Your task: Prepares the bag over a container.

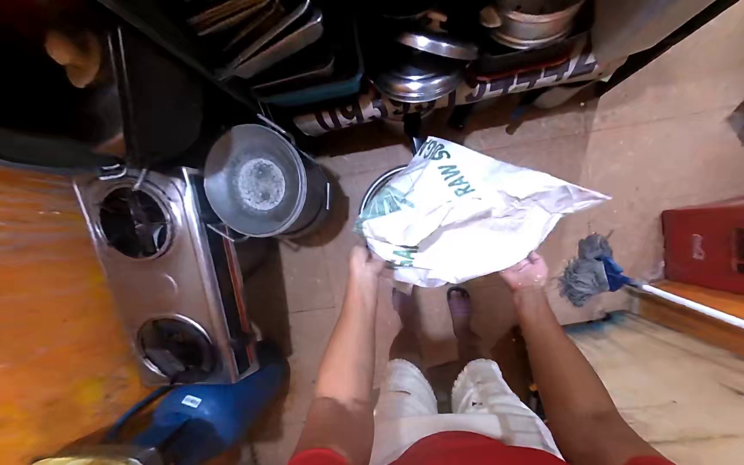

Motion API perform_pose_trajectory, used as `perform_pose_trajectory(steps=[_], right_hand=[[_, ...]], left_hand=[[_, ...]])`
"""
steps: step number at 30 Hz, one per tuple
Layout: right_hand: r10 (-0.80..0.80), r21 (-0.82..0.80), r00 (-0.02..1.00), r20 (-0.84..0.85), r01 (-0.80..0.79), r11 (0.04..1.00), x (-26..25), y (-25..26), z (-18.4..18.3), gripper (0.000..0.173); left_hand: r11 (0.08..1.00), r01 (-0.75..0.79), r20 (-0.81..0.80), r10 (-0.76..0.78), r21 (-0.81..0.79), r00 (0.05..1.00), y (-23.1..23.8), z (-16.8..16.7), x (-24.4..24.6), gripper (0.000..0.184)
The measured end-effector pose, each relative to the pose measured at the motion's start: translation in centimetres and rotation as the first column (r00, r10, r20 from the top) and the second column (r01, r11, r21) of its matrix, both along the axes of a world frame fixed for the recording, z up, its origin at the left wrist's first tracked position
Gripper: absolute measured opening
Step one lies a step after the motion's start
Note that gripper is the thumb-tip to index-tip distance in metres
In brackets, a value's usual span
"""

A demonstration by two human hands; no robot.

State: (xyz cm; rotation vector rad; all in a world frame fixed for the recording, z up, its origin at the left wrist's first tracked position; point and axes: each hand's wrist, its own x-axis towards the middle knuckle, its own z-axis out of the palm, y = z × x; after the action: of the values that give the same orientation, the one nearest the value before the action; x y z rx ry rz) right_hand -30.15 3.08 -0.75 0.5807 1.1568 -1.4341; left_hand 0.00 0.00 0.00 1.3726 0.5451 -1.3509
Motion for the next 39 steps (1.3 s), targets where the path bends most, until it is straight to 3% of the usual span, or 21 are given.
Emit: perform_pose_trajectory(steps=[2,4,7,9,11,13,14,16,17,19,21,24,27,29,32,33,35,37,39], right_hand=[[0.042,0.055,0.997,-0.058,-0.038,0.998,-0.6,0.1,-0.6,0.035],[0.217,0.152,0.970,-0.110,-0.199,0.968,-0.9,0.4,-0.7,0.036],[0.561,0.426,0.777,-0.286,-0.421,0.801,-1.2,0.5,-0.2,0.042],[0.666,0.606,0.479,-0.572,-0.301,0.737,-2.2,0.9,0.9,0.041],[0.605,0.573,0.158,-0.781,-0.204,0.794,-3.6,1.2,2.9,0.049],[0.500,0.522,-0.152,-0.853,-0.298,0.799,-3.2,1.0,6.0,0.041],[0.430,0.516,-0.288,-0.856,-0.399,0.758,-2.8,0.9,7.3,0.036],[0.326,0.581,-0.487,-0.811,-0.597,0.553,-1.5,0.3,9.0,0.037],[0.297,0.641,-0.569,-0.767,-0.658,0.394,-0.8,-0.4,9.4,0.043],[0.346,0.749,-0.684,-0.642,-0.655,0.095,0.4,-2.2,9.2,0.047],[0.482,0.795,-0.700,-0.528,-0.607,-0.010,1.0,-4.1,8.2,0.049],[0.504,0.806,-0.685,-0.526,-0.591,0.038,0.5,-7.5,6.5,0.054],[0.466,0.764,-0.683,-0.563,-0.645,-0.022,1.1,-9.7,4.9,0.097],[0.466,0.710,-0.649,-0.602,-0.702,-0.060,1.9,-9.5,3.8,0.123],[0.416,0.580,-0.531,-0.738,-0.814,-0.010,2.2,-7.9,2.7,0.132],[0.392,0.549,-0.508,-0.767,-0.835,-0.007,2.2,-7.6,2.1,0.130],[0.375,0.523,-0.492,-0.786,-0.852,-0.021,2.9,-7.8,-0.1,0.102],[0.356,0.641,-0.640,-0.681,-0.756,-0.133,4.6,-9.1,-2.7,0.063],[0.323,0.681,-0.718,-0.617,-0.693,-0.239,5.1,-8.6,-3.7,0.039]], left_hand=[[0.994,0.056,0.022,-0.054,-0.098,0.998,0.6,-0.5,1.2,0.037],[0.974,0.118,0.061,-0.108,-0.195,0.992,1.1,-0.2,1.4,0.043],[0.971,0.192,0.112,-0.177,-0.144,0.978,0.6,0.9,0.5,0.047],[0.963,0.235,0.070,-0.228,-0.129,0.971,-0.1,0.4,0.3,0.056],[0.967,0.224,0.054,-0.218,-0.123,0.974,-0.4,-0.2,0.1,0.058],[0.969,0.220,0.045,-0.217,-0.114,0.975,-0.4,-1.1,0.0,0.058],[0.966,0.233,0.039,-0.230,-0.116,0.973,-0.4,-1.5,-0.1,0.059],[0.955,0.264,0.028,-0.263,-0.134,0.964,-0.7,-1.6,-0.6,0.061],[0.950,0.276,0.025,-0.275,-0.149,0.961,-0.9,-1.6,-0.9,0.062],[0.937,0.300,0.018,-0.302,-0.180,0.953,-1.2,-1.4,-1.5,0.062],[0.914,0.368,0.015,-0.371,-0.171,0.929,-1.3,-1.3,-2.1,0.062],[0.794,0.590,0.067,-0.587,-0.142,0.807,-1.0,-1.4,-2.9,0.056],[0.659,0.744,0.080,-0.740,-0.113,0.668,-0.7,-2.2,-3.7,0.051],[0.648,0.754,0.073,-0.751,-0.108,0.656,-0.7,-3.1,-4.0,0.051],[0.627,0.772,0.038,-0.773,-0.101,0.633,-1.0,-3.3,-3.8,0.051],[0.563,0.821,0.039,-0.822,-0.094,0.568,-1.2,-2.8,-3.7,0.051],[0.355,0.927,0.062,-0.929,-0.118,0.364,-1.5,-2.0,-3.4,0.050],[0.132,0.978,0.157,-0.975,-0.164,0.158,-2.2,-1.3,-3.5,0.044],[0.031,0.985,0.253,-0.965,-0.172,0.075,-2.9,-2.2,-3.0,0.037]])
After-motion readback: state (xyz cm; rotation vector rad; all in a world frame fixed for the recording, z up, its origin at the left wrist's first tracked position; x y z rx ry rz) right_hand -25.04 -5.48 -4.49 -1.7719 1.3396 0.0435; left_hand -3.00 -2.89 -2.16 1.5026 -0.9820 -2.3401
